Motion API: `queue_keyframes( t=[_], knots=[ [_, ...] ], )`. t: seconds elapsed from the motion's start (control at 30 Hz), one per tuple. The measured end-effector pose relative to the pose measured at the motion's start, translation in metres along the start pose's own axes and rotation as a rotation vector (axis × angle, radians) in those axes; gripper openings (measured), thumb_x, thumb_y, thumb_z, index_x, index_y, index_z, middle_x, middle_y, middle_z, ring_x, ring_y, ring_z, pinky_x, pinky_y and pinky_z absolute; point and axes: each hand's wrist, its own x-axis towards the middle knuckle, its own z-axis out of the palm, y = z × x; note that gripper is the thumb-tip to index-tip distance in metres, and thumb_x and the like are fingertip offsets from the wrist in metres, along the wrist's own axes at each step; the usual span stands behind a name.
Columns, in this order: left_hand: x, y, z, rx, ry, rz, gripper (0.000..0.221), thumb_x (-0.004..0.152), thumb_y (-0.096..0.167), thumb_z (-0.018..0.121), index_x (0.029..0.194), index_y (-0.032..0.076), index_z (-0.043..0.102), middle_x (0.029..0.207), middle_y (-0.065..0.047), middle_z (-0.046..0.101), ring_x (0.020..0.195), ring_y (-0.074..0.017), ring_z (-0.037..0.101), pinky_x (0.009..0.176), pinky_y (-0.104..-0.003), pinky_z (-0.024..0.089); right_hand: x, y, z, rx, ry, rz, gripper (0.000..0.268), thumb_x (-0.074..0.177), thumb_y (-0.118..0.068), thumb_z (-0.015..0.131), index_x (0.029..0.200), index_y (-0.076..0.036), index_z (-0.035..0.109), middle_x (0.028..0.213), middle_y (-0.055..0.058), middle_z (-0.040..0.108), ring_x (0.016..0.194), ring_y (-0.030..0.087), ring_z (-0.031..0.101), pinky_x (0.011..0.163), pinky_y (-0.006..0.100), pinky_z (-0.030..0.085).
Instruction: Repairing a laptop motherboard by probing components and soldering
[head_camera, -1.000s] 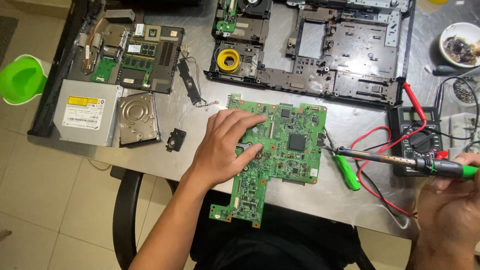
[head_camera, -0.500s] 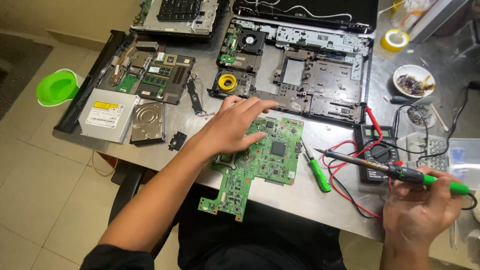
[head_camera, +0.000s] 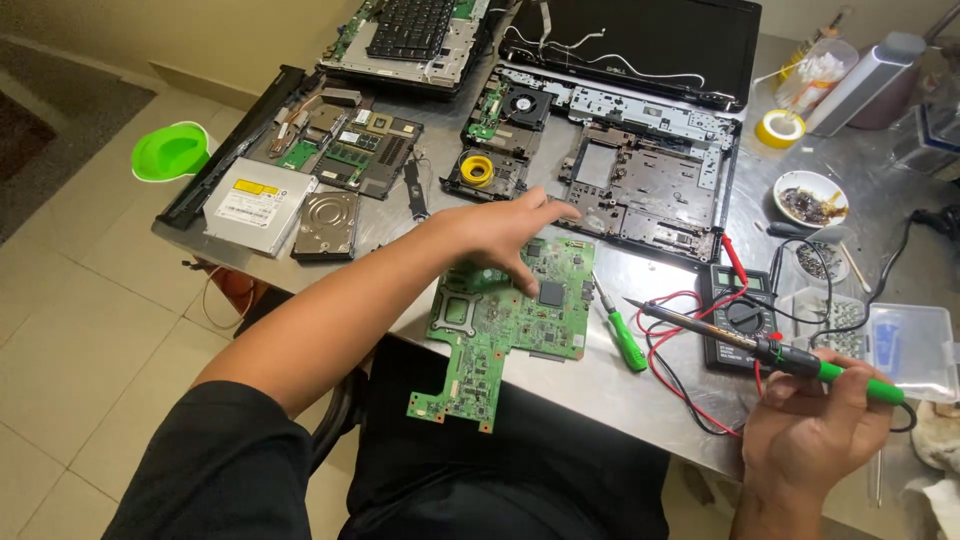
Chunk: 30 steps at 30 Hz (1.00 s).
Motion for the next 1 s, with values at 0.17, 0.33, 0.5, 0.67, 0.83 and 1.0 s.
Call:
queue_keyframes(
  t=[0.17,0.33,0.5,0.67,0.83,1.0],
  knots=[
    [-0.001,-0.031,-0.001,-0.114,0.086,0.085,0.102,0.073,0.031,0.090,0.156,0.026,0.031,0.158,-0.015,0.030,0.144,-0.0351,0.040,0.114,-0.051,0.038,0.003,0.002,-0.002,0.004,-0.008,-0.011,0.022,0.109,-0.039,0.065,0.110,-0.018,0.058,0.105,0.002,0.064,0.060,0.013,0.049,0.052,0.022,0.040],
    [-0.026,-0.046,0.004,-0.199,0.177,0.093,0.088,0.081,0.030,0.084,0.154,0.023,0.036,0.155,-0.013,0.039,0.139,-0.0295,0.047,0.109,-0.046,0.043,0.002,0.002,-0.001,-0.011,-0.003,0.015,0.016,0.112,-0.035,0.063,0.109,-0.023,0.054,0.104,0.000,0.061,0.065,0.010,0.048,0.053,0.020,0.038],
    [-0.057,-0.050,0.028,-0.487,0.393,0.048,0.075,0.089,0.020,0.076,0.151,0.023,0.033,0.166,-0.013,0.029,0.148,-0.0344,0.039,0.115,-0.050,0.036,0.006,0.004,-0.002,-0.015,0.087,0.022,0.017,0.107,-0.037,0.065,0.103,-0.022,0.059,0.103,-0.003,0.063,0.066,0.009,0.050,0.053,0.019,0.038],
    [-0.079,-0.046,0.066,-0.662,0.514,-0.141,0.074,0.094,0.023,0.066,0.156,0.023,0.025,0.144,-0.015,0.044,0.137,-0.0255,0.045,0.110,-0.045,0.038,0.017,0.012,-0.020,0.036,0.035,0.036,0.026,0.102,-0.047,0.072,0.106,-0.025,0.060,0.108,-0.006,0.061,0.080,0.004,0.051,0.066,0.014,0.040],
    [-0.096,-0.046,0.095,-0.865,0.602,-0.211,0.066,0.097,0.017,0.058,0.154,0.024,0.026,0.137,-0.016,0.045,0.144,-0.0263,0.042,0.114,-0.043,0.033,0.019,0.019,-0.028,0.049,-0.094,0.054,0.024,0.105,-0.044,0.064,0.100,-0.023,0.055,0.091,-0.010,0.050,0.069,0.001,0.040,0.066,0.014,0.030],
    [-0.111,-0.049,0.122,-1.014,0.591,-0.161,0.058,0.096,0.018,0.056,0.149,0.020,0.031,0.120,-0.009,0.057,0.110,-0.0167,0.057,0.095,-0.032,0.045,-0.012,0.019,-0.017,0.023,-0.041,0.041,0.026,0.101,-0.046,0.067,0.112,-0.024,0.059,0.104,-0.007,0.055,0.064,0.002,0.042,0.057,0.011,0.035]
  ],
)
